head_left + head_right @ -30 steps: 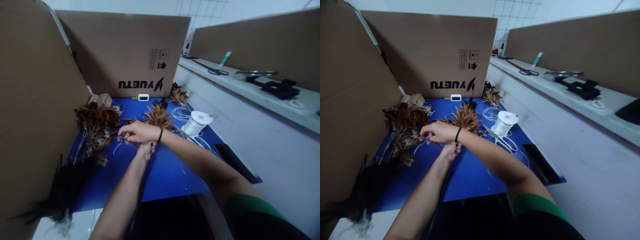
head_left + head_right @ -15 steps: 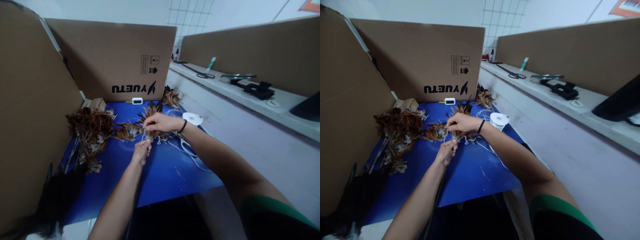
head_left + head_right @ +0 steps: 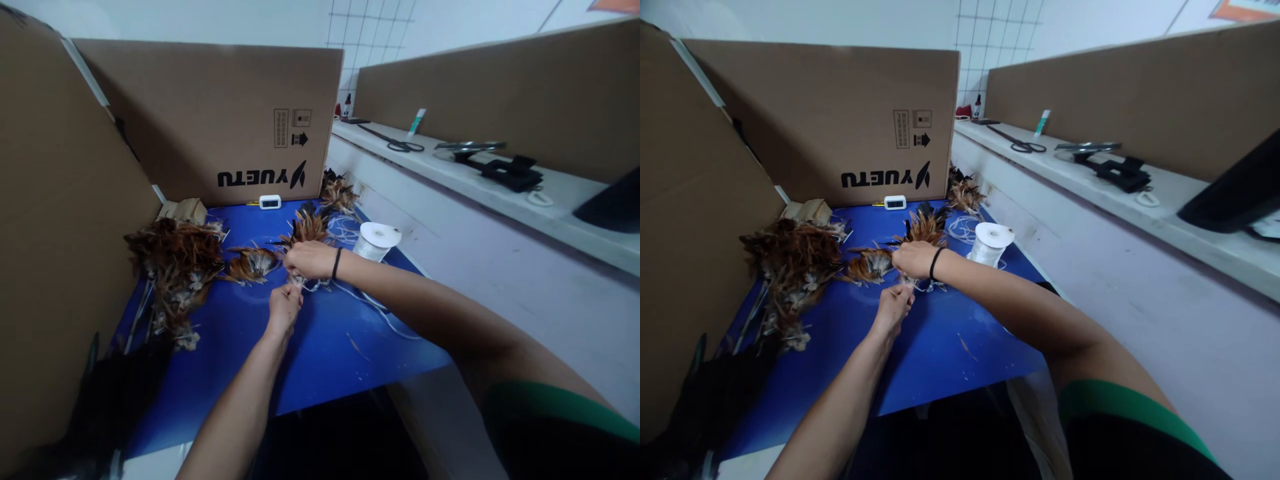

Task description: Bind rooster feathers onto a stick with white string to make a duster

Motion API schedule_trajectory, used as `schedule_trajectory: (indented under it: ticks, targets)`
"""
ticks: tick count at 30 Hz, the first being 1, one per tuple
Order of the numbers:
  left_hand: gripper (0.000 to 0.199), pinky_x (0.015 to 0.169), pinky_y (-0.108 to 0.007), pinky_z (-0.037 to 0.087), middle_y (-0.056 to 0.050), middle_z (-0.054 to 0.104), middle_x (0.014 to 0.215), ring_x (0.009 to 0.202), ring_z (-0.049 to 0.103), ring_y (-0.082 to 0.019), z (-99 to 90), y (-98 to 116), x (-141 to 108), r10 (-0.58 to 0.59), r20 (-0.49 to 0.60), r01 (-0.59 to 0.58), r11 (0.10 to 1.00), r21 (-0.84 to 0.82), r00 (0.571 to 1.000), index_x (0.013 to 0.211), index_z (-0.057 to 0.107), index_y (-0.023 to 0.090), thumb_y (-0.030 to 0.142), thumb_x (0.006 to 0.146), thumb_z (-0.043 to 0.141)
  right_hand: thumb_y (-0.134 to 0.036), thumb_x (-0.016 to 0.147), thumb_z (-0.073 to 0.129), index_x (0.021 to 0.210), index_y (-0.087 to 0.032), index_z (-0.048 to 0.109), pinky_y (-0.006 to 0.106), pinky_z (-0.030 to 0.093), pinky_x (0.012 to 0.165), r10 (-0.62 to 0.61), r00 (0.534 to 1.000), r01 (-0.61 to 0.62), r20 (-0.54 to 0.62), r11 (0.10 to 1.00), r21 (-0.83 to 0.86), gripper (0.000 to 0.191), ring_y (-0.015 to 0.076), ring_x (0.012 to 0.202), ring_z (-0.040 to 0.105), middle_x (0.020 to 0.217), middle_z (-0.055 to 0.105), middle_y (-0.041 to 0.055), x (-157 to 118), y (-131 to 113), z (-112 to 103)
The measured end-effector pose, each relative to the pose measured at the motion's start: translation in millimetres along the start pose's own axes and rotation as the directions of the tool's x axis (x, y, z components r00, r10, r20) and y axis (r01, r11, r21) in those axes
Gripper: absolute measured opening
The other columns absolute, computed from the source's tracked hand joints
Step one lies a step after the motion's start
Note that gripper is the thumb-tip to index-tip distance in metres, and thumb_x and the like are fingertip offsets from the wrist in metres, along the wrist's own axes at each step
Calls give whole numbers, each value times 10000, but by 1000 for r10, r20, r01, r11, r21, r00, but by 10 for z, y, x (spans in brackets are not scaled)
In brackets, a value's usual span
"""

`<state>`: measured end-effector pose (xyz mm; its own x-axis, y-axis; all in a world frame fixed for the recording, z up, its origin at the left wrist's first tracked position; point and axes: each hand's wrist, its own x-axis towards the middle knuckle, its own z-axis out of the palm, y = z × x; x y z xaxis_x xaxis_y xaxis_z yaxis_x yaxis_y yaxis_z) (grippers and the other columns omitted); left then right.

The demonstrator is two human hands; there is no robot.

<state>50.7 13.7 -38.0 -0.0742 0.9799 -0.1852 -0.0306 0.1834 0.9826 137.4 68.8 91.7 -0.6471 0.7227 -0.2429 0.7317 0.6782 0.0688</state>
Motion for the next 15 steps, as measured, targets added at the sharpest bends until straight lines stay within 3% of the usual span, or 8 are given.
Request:
schedule_trajectory:
  ticks: [5, 12, 15]
  targets:
    - [367, 387, -186, 186, 48, 362, 362, 339, 272, -45, 24, -27, 15, -15, -25, 16, 999, 46, 1000, 443, 454, 157, 369, 723, 561, -190, 787, 543, 926, -173, 713, 245, 379, 649, -59, 996, 58, 62, 998, 5, 221, 195, 848, 626, 939, 696, 109, 50, 13, -33]
    - [289, 380, -182, 201, 43, 398, 388, 331, 263, -38, 38, -47, 28, -33, -32, 35, 998, 45, 999, 468, 474, 153, 300, 710, 533, -130, 763, 556, 874, -137, 721, 237, 351, 625, -188, 969, 181, 159, 982, 59, 199, 160, 758, 601, 823, 704, 78, 104, 64, -86]
    - [282, 382, -181, 202, 43, 405, 398, 333, 267, -36, 39, -49, 24, -24, -18, 25, 998, 57, 1000, 479, 475, 153, 293, 719, 523, -119, 756, 563, 885, -133, 721, 236, 350, 629, -172, 968, 168, 182, 985, 33, 204, 155, 752, 601, 835, 706, 76, 132, 70, -71]
